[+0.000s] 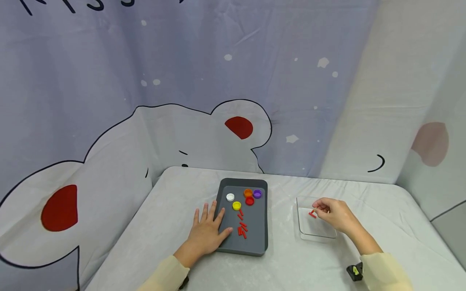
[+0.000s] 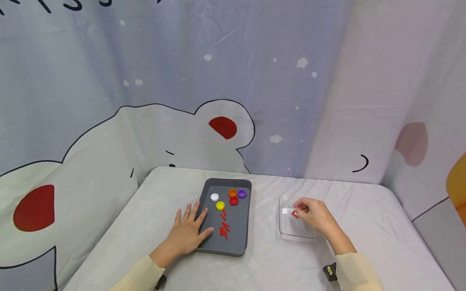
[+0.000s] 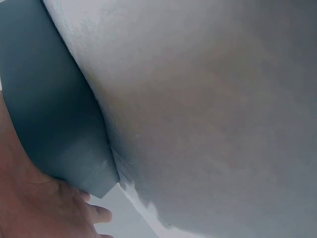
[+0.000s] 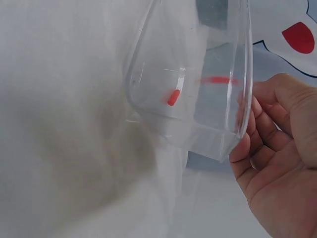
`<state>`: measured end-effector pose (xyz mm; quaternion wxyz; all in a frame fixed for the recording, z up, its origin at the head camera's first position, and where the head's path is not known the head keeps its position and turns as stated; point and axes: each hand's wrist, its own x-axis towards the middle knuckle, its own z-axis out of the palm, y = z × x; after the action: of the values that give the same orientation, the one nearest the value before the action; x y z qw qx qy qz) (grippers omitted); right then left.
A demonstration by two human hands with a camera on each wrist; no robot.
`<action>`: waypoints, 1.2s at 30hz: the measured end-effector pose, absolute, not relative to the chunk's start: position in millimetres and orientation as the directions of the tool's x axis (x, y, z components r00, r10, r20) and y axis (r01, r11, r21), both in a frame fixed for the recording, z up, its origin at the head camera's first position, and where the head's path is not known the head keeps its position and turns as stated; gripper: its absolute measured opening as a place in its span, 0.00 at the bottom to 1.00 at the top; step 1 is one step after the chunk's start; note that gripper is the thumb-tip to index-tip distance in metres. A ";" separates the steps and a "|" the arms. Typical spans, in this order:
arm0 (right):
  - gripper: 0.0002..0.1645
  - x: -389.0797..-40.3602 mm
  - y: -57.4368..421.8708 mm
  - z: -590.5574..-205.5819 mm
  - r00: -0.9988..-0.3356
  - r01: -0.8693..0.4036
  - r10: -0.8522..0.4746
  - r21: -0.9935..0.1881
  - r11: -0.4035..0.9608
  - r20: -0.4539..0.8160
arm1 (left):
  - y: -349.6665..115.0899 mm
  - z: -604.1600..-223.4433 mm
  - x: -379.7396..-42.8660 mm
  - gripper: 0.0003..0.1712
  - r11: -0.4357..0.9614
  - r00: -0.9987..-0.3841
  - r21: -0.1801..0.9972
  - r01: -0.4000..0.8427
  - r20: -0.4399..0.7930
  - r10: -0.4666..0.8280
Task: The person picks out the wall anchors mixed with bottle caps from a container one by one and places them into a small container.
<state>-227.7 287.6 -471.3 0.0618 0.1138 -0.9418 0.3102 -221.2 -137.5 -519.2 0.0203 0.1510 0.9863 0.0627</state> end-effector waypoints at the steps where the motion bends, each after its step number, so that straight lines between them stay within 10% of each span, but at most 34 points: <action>1: 0.06 -228.0 287.3 -471.7 -0.966 -0.256 -0.178 -0.571 0.780 0.189 | -137.5 -519.3 -221.3 0.46 0.946 -0.953 0.132 0.296 -0.021 0.301; 36: 0.05 -254.3 198.2 -468.6 -0.850 -0.523 -0.433 -0.579 0.626 0.299 | -137.9 -522.2 -221.5 0.45 0.944 -0.954 0.144 0.295 -0.009 0.300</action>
<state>-254.3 198.2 -468.6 0.0655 0.2657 -0.8992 0.3415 -221.5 -137.9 -522.2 0.0153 0.1509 0.9859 0.0709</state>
